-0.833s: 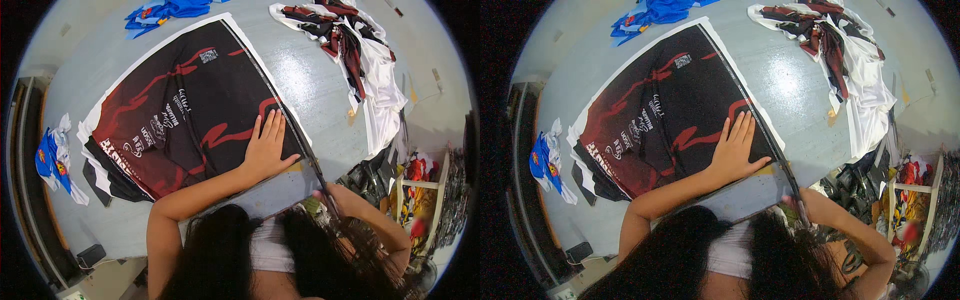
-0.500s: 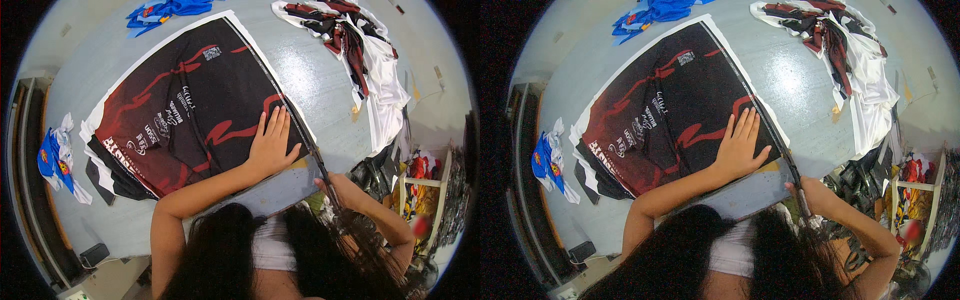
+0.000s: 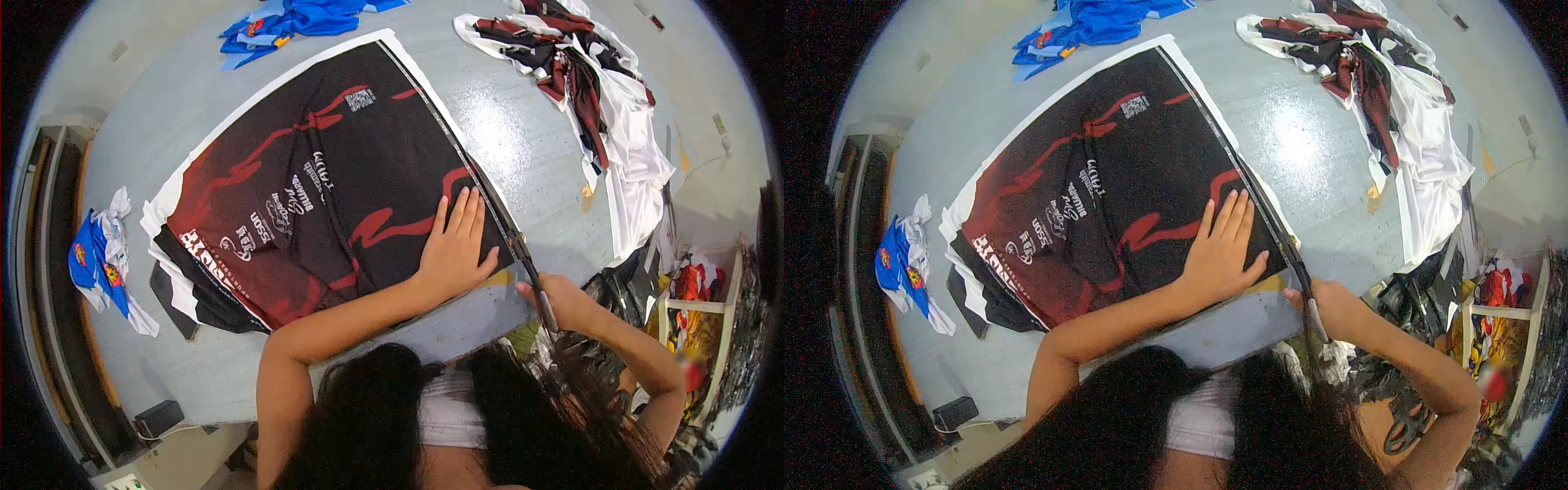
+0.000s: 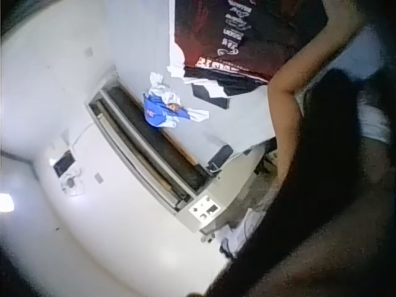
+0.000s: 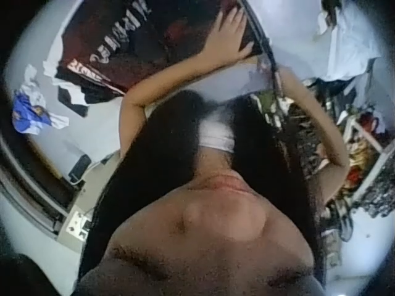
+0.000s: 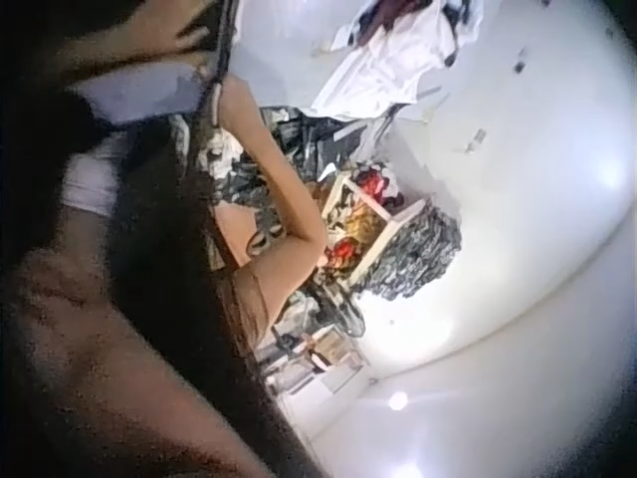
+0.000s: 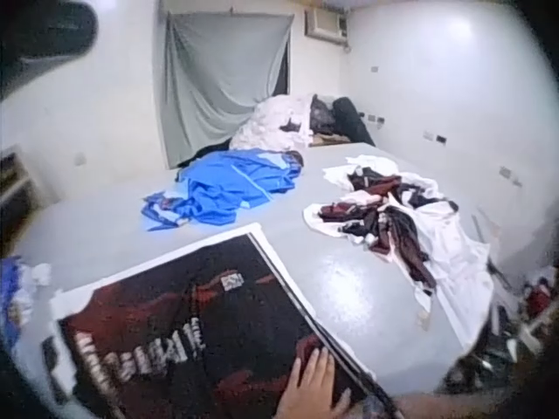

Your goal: Cutting jersey fabric pieces along printed outlines using large scissors on a workshop table.

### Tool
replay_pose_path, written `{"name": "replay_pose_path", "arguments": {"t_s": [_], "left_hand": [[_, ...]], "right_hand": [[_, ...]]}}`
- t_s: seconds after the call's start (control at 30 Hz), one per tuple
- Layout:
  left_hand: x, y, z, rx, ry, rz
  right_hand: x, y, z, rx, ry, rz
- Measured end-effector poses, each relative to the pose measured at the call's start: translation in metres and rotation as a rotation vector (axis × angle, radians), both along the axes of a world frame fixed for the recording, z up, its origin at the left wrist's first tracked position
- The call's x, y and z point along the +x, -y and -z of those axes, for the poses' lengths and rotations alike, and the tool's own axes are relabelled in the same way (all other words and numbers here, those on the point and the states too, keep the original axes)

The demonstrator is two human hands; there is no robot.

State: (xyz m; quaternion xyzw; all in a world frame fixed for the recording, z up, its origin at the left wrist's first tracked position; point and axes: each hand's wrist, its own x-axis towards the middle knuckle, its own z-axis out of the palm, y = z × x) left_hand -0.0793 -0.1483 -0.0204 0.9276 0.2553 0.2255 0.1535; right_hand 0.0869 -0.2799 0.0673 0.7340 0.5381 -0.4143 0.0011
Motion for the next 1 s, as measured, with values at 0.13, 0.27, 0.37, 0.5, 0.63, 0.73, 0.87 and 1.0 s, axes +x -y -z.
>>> {"name": "replay_pose_path", "arguments": {"t_s": [0.13, 0.27, 0.37, 0.5, 0.63, 0.73, 0.87, 1.0], "left_hand": [[-0.001, 0.0, -0.002, 0.002, -0.005, 0.012], [-0.001, 0.0, -0.005, 0.0, -0.01, 0.027], [-0.001, 0.0, -0.004, -0.003, -0.036, 0.029], [-0.001, 0.001, 0.002, 0.004, -0.024, 0.026], [0.0, -0.001, 0.001, 0.012, -0.019, 0.034], [-0.001, 0.0, -0.017, -0.015, 0.099, 0.078], [-0.002, 0.016, -0.067, -0.263, 0.549, 0.485], [0.004, 0.046, -0.128, -0.866, 0.942, 1.144]], "right_hand": [[0.002, -0.006, -0.004, -0.031, -0.003, -0.05], [0.004, -0.02, -0.007, -0.054, -0.052, -0.034], [0.004, -0.025, -0.003, -0.015, -0.058, -0.022], [0.0, -0.021, 0.007, 0.017, 0.069, -0.025], [0.002, -0.018, 0.003, 0.116, 0.007, -0.008], [0.015, -0.021, -0.01, 0.023, -0.161, -0.042], [0.034, -0.028, -0.012, -0.019, -0.364, -0.126], [0.047, -0.028, 0.0, -0.08, -0.495, -0.17]]}}
